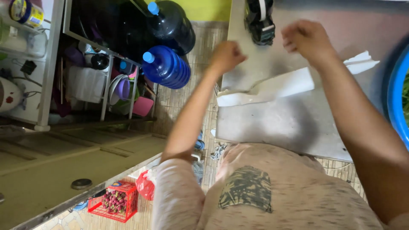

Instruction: The person is wrapping bunches of leafy green vegetables in white paper sheets and securing the bundles with tape.

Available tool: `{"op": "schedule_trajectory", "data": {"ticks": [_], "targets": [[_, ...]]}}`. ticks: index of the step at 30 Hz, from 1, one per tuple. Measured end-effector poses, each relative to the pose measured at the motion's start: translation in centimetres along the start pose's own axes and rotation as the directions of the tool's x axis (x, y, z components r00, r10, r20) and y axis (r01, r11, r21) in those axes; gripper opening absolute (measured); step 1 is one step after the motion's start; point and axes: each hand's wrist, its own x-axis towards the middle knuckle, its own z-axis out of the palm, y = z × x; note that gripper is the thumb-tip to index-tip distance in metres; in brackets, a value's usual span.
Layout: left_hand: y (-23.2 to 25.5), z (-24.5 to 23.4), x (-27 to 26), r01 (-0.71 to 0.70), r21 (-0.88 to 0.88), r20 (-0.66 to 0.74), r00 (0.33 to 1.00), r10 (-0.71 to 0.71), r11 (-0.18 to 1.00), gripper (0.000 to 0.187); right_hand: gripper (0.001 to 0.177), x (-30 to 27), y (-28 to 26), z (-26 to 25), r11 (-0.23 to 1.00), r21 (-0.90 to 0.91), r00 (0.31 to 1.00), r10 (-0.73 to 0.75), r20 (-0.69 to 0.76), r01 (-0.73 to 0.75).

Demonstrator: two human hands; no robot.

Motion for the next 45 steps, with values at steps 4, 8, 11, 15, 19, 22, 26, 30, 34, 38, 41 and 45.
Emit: {"op": "schedule_trajectory", "data": {"ticks": [4,8,11,15,19,22,26,30,34,38,41,45], "targets": [[2.7,4.2,4.2,-0.041,-0.265,-0.263,0.964,-0.031,0.963,0.029,0.016,10.0,7.4,1.6,0.955,-0.294,0.973,-0.094,-0.211,0.029],[2.4,8.0,7.6,-0.04,-0.451,-0.349,0.927,-0.135,0.892,0.037,0.04,10.7,6.4,3.7,0.939,-0.315,0.978,0.081,-0.192,-0.14],[2.3,8.6,8.1,-0.102,-0.521,-0.384,0.914,-0.126,0.848,0.019,0.035,9.7,3.7,3.9,0.985,-0.166,0.979,0.017,-0.203,-0.051],[3.3,8.1,6.5,-0.082,-0.545,-0.392,0.904,-0.167,0.834,0.016,0.019,8.1,1.6,3.2,0.981,-0.176,0.979,0.044,-0.199,-0.08],[4.0,7.6,6.3,0.003,-0.544,-0.352,0.907,-0.231,0.839,0.018,0.023,1.8,-0.7,3.3,0.996,0.021,0.979,0.091,-0.181,-0.089],[4.0,7.7,6.3,0.031,-0.549,-0.329,0.91,-0.251,0.835,0.02,0.015,-5.1,-1.1,3.7,0.985,0.111,0.968,0.153,-0.199,-0.133],[4.2,7.6,6.4,0.071,-0.547,-0.305,0.911,-0.277,0.834,0.026,0.01,-13.8,0.6,3.9,0.948,0.282,0.947,0.216,-0.238,-0.145],[4.6,7.5,6.2,0.051,-0.577,-0.309,0.91,-0.276,0.815,0.022,0.016,-19.5,2.4,3.4,0.958,0.286,0.983,0.076,-0.166,-0.026],[4.4,7.7,6.7,0.059,-0.575,-0.323,0.9,-0.292,0.816,0.019,0.014,-23.4,-1.8,3.5,0.969,0.212,0.974,0.161,-0.159,-0.125],[5.0,7.4,6.1,0.099,-0.596,-0.29,0.899,-0.328,0.797,0.021,0.016,-26.3,-2.7,2.6,0.968,0.173,0.972,0.201,-0.118,-0.179],[6.8,6.3,4.8,0.153,-0.741,-0.217,0.866,-0.45,0.654,0.022,0.017,-26.7,-1.5,2.1,0.964,0.191,0.971,0.208,-0.116,-0.184],[6.4,7.9,5.3,0.095,-0.882,-0.151,0.872,-0.467,0.462,0.013,0.015,-26.6,-0.8,2.2,0.964,0.206,0.972,0.195,-0.132,-0.166]]}}
